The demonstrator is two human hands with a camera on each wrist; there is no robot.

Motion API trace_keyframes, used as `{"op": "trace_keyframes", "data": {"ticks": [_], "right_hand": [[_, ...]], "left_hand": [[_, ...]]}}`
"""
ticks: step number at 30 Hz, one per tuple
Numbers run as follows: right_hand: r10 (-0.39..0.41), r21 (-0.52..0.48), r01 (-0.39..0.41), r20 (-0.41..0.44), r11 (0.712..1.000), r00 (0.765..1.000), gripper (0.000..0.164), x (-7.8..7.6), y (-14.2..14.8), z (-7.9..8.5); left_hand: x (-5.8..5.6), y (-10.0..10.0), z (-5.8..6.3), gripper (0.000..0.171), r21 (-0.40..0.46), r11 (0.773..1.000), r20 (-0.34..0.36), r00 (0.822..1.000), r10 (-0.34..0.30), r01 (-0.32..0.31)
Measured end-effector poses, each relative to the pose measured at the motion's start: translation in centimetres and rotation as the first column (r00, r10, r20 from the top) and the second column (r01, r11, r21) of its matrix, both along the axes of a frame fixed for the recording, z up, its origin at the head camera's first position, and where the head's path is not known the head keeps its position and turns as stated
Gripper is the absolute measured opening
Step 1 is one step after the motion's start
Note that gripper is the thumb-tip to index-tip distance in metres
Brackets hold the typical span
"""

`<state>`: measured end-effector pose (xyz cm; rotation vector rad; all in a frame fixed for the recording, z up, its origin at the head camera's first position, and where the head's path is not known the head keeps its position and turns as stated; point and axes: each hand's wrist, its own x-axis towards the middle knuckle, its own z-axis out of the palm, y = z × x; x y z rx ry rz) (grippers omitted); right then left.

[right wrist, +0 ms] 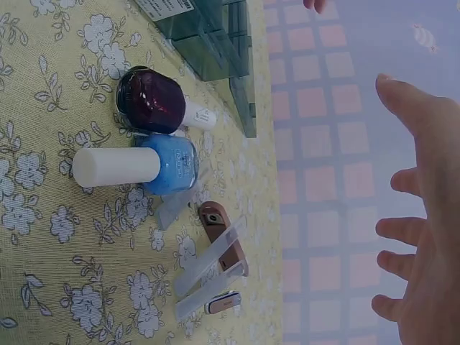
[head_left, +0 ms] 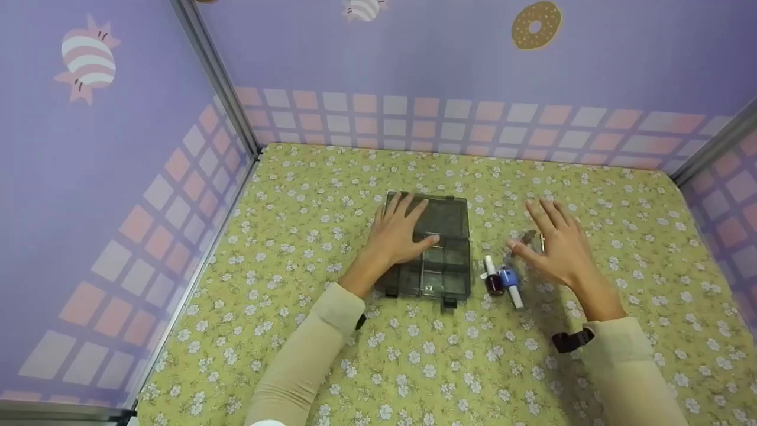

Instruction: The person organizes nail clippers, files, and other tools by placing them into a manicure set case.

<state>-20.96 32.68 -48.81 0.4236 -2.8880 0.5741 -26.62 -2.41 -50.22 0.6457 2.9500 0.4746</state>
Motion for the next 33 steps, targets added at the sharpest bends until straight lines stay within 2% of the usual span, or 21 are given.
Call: {"op": "trace_keyframes", "data": {"ticks": [6, 12, 15, 20, 26, 29, 33], "right_hand": [[0.026, -0.106, -0.023, 0.026, 0.994, 0.999, 0.086, 0.5, 0.3, -0.8], [0.031, -0.212, -0.016, 0.067, 0.977, 0.997, 0.080, 1.6, 0.8, -2.4], [0.041, -0.255, -0.010, 0.116, 0.967, 0.992, 0.079, 2.2, 0.9, -3.4], [0.053, -0.288, 0.008, 0.204, 0.958, 0.978, 0.077, 3.0, 0.8, -5.2], [0.078, -0.319, -0.009, 0.204, 0.948, 0.976, 0.067, 3.6, 0.2, -7.2], [0.079, -0.307, -0.014, 0.201, 0.952, 0.976, 0.063, 3.9, 0.0, -8.0], [0.072, -0.290, -0.011, 0.201, 0.957, 0.977, 0.058, 4.0, -0.1, -8.4]], "left_hand": [[0.0, -1.4, -0.9, 0.081, 0.107, 0.994, 0.019, 1.000, -0.010, 0.008], [0.0, -3.9, -2.2, 0.075, 0.222, 0.975, 0.056, 0.998, -0.001, -0.012], [0.2, -5.1, -3.0, 0.072, 0.272, 0.962, 0.089, 0.996, 0.016, -0.040], [0.6, -6.6, -4.1, 0.073, 0.371, 0.925, 0.145, 0.989, 0.033, -0.085], [0.7, -7.4, -4.7, 0.075, 0.481, 0.870, 0.193, 0.981, 0.017, -0.110], [0.9, -7.7, -4.9, 0.076, 0.502, 0.856, 0.224, 0.975, 0.006, -0.121], [1.2, -8.0, -5.1, 0.073, 0.518, 0.840, 0.297, 0.955, 0.000, -0.161]]}}
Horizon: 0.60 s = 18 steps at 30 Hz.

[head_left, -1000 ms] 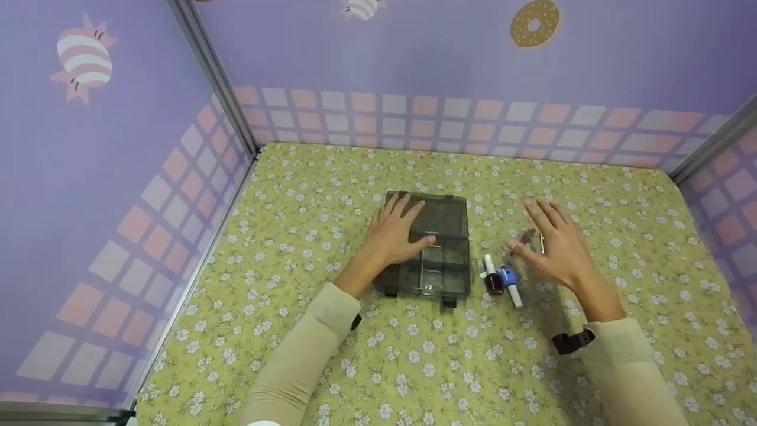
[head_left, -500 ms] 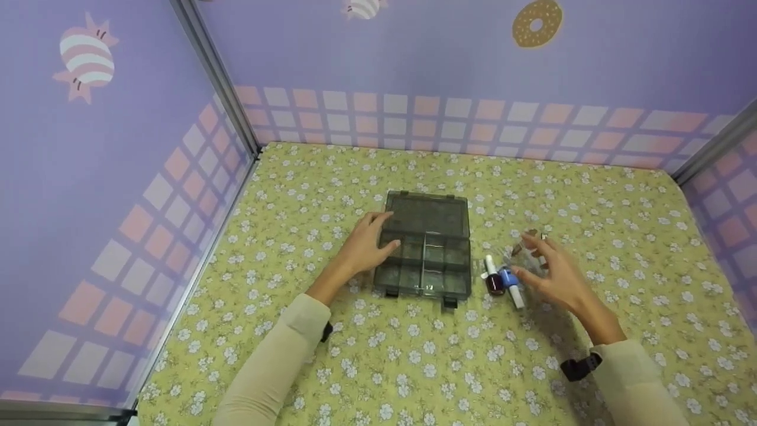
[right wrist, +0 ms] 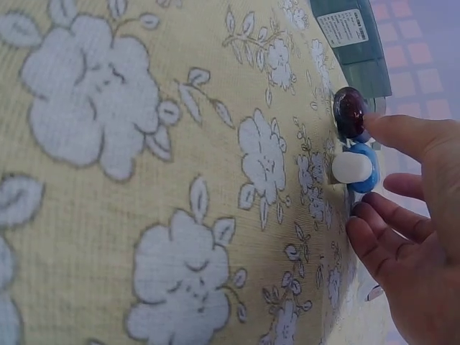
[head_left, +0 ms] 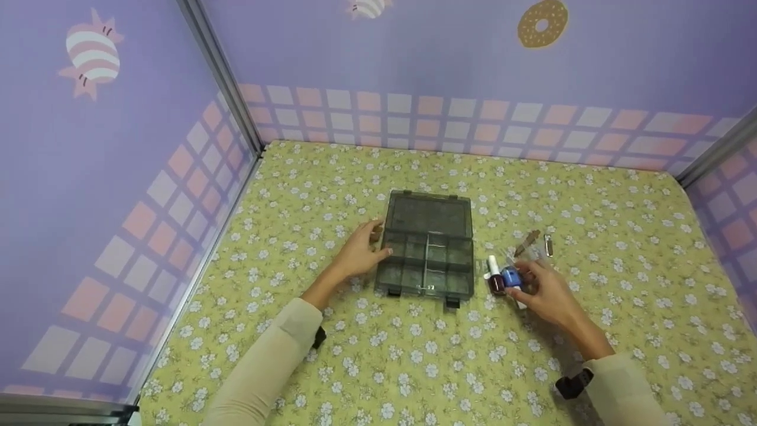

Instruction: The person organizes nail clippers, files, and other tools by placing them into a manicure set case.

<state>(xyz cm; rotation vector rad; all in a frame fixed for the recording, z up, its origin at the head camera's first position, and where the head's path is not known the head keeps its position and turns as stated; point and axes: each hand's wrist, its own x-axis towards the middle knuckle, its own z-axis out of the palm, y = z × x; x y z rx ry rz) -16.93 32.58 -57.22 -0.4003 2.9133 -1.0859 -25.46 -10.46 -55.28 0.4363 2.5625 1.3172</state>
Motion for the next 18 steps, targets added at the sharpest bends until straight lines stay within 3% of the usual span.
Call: {"op": "trace_keyframes", "data": {"ticks": [8, 18], "right_hand": [[0.018, 0.028, -0.018, 0.002, 0.999, 1.000, 0.052, 0.1, -0.1, 0.1], [-0.014, 0.033, 0.015, -0.045, 0.999, 0.999, 0.047, 0.4, -0.5, -0.9]], "left_hand": [[0.2, -1.0, 0.0, 0.071, 0.110, 0.994, 0.172, 0.985, -0.020, 0.001], [0.3, -1.1, -0.2, 0.070, 0.149, 0.989, 0.243, 0.970, -0.010, -0.027]]}}
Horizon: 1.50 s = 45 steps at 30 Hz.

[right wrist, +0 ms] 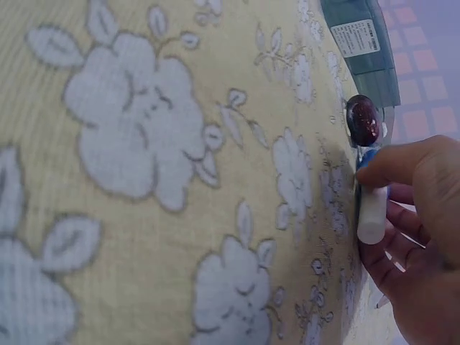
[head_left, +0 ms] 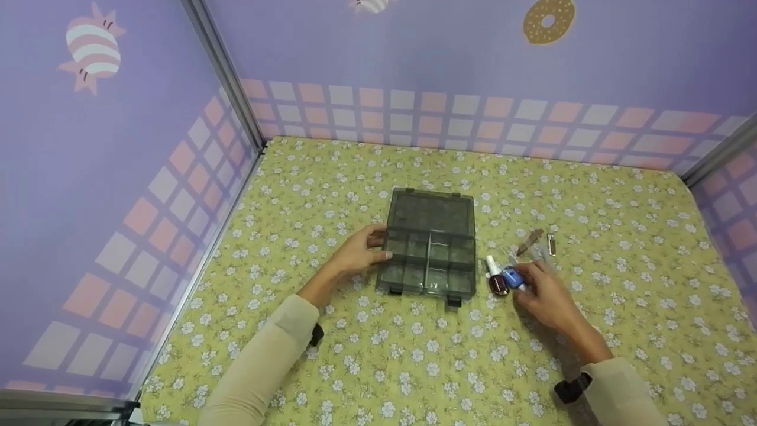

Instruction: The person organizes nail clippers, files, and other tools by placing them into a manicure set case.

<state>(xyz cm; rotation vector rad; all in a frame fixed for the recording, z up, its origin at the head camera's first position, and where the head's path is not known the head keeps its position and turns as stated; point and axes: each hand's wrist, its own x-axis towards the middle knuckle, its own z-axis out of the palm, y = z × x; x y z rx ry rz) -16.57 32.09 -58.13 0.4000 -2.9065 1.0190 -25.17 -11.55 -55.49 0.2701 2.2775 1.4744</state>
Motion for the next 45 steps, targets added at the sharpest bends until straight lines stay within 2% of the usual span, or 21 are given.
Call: {"op": "trace_keyframes", "data": {"ticks": [6, 11, 19, 22, 26, 35, 41, 45], "right_hand": [[-0.041, 0.002, 0.041, -0.017, 0.999, 0.999, 0.043, 0.1, -0.7, -0.2], [-0.048, 0.012, 0.048, -0.024, 0.999, 0.999, 0.037, -0.2, -0.9, 0.0], [-0.068, -0.031, 0.069, 0.032, 0.997, 0.997, 0.033, -0.8, -1.1, 1.3], [-0.057, -0.066, 0.058, 0.017, 0.996, 0.998, 0.033, -1.1, -1.9, 1.8], [-0.022, -0.096, 0.018, -0.036, 0.995, 0.999, 0.032, -1.5, -3.6, 2.6], [0.112, -0.135, -0.124, -0.096, 0.983, 0.989, 0.034, -1.8, -8.8, 3.5], [0.213, -0.210, -0.214, -0.027, 0.954, 0.977, 0.030, -1.7, -11.7, 3.3], [0.236, -0.184, -0.233, -0.009, 0.955, 0.972, 0.028, -1.7, -12.6, 2.9]], "left_hand": [[0.4, 0.0, -0.1, 0.070, 0.036, 0.999, 0.024, 0.999, 0.022, -0.023], [0.5, 0.0, -0.1, 0.071, 0.028, 0.999, 0.017, 1.000, 0.021, -0.021], [0.4, 0.1, 0.1, 0.070, 0.018, 1.000, 0.018, 1.000, 0.026, -0.026], [0.3, 0.2, 0.2, 0.070, 0.018, 1.000, 0.018, 1.000, 0.021, -0.021], [0.2, 0.2, 0.2, 0.069, 0.023, 1.000, 0.017, 1.000, 0.017, -0.018], [0.3, 0.2, 0.3, 0.071, 0.031, 0.999, 0.045, 0.999, 0.023, -0.025], [0.2, 0.2, 0.2, 0.070, 0.017, 0.999, 0.034, 0.999, 0.026, -0.027], [0.3, 0.2, 0.2, 0.070, 0.012, 1.000, 0.021, 1.000, 0.015, -0.016]]}}
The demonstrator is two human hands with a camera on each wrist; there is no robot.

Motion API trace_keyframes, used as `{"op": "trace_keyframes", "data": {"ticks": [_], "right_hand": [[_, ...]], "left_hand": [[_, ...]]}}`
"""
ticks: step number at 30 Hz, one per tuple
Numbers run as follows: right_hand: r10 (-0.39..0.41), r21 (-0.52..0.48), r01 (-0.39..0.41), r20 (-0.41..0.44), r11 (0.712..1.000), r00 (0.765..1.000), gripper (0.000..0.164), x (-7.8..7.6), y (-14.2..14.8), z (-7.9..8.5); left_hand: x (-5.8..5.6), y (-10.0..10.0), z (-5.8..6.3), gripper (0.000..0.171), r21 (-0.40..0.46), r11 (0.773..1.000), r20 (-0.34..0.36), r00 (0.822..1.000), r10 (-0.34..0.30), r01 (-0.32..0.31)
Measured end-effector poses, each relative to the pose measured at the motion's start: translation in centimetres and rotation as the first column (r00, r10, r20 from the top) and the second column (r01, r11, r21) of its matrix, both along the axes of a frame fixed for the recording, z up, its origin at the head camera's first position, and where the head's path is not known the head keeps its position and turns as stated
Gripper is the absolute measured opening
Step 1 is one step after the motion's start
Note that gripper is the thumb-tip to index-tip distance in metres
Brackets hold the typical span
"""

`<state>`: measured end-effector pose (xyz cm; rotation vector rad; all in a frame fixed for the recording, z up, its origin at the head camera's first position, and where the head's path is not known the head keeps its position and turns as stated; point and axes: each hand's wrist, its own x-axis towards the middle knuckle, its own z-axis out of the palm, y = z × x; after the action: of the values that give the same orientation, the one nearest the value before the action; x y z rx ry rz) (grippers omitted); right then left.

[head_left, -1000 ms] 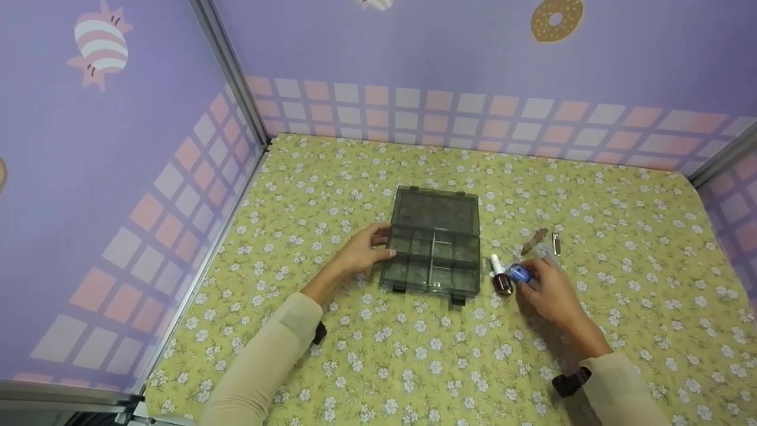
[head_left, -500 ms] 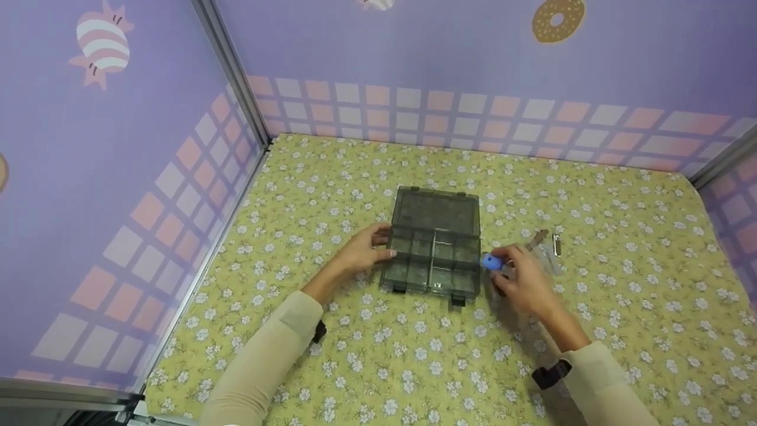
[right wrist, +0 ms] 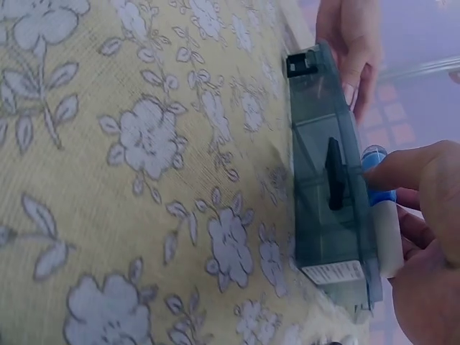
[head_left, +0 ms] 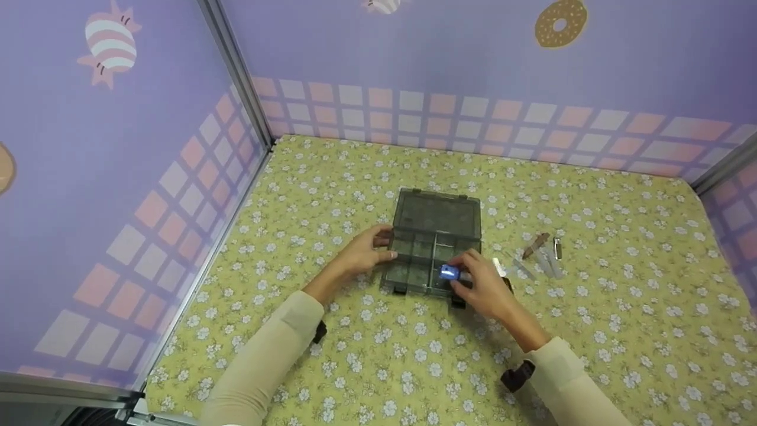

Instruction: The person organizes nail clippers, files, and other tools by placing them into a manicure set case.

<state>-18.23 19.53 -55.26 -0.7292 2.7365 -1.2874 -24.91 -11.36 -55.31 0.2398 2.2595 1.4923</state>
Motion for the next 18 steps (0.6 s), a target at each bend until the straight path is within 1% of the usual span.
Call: {"op": "trace_keyframes", "data": {"ticks": [7, 12, 15, 18], "right_hand": [[-0.030, 0.025, 0.031, -0.041, 0.999, 0.999, 0.028, -0.1, -0.6, -0.5], [-0.011, 0.060, 0.015, -0.067, 0.998, 0.998, 0.030, 0.0, -0.4, -0.5], [-0.007, 0.046, 0.010, -0.073, 0.999, 0.997, 0.031, 0.0, 0.2, -0.2], [-0.031, 0.017, 0.033, -0.101, 0.999, 0.994, 0.031, -0.2, 1.3, 0.1]], "left_hand": [[-0.1, 0.0, 0.0, 0.070, -0.005, 1.000, -0.012, 1.000, -0.013, 0.013], [-0.1, 0.0, 0.0, 0.071, -0.008, 1.000, -0.005, 1.000, -0.021, 0.021], [-0.2, 0.1, 0.0, 0.070, -0.016, 1.000, -0.014, 1.000, -0.024, 0.024], [-0.2, 0.1, 0.0, 0.069, -0.026, 0.999, -0.027, 0.999, -0.029, 0.029]]}}
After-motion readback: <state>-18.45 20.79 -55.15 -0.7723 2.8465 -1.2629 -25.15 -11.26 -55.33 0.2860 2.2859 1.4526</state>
